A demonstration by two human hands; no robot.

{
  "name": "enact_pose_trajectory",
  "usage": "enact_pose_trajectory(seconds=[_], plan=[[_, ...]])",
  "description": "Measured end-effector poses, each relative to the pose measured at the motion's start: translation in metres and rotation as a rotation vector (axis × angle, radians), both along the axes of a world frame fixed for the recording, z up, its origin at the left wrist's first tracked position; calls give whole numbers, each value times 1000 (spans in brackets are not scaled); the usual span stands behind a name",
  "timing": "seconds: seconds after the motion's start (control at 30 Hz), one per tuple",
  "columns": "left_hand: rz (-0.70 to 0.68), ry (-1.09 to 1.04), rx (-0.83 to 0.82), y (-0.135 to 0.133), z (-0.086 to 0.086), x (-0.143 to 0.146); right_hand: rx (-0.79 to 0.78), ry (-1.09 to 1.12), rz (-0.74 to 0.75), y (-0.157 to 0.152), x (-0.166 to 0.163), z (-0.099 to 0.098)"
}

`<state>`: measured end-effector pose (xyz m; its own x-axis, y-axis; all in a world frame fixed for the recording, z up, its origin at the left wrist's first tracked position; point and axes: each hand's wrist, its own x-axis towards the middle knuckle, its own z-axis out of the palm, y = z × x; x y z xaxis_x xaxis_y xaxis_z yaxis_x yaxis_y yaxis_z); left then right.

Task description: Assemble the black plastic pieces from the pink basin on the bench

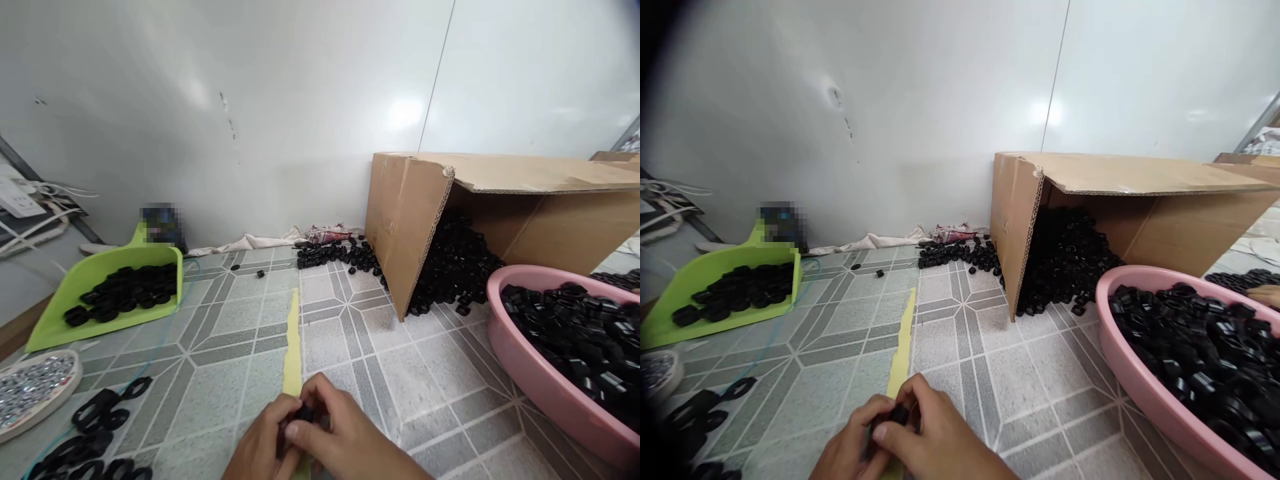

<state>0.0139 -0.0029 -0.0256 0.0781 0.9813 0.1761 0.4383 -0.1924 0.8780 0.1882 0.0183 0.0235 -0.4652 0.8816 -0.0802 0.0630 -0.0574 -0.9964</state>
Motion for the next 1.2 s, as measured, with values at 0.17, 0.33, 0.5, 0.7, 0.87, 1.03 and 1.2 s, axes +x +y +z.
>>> enact_pose_trajectory(seconds=[0.17,0.33,0.5,0.7,0.87,1.03,1.2], plan=[[-101,166,57,6,19,3,172,-153,-348,-26,22,16],[-206,244,155,7,21,9,483,-590,-1283,-82,147,64],[-378,243,301,15,0,6,833,-1163,-1315,-101,261,112],[-327,207,260,11,14,9,994,-1074,-1126,-94,193,62],[-282,133,226,4,25,7,638,-1160,-797,-27,107,-15],[-290,215,199,3,28,7,456,-1268,-954,65,119,-35],[-260,222,122,7,30,6,443,-1314,-888,94,149,-36]])
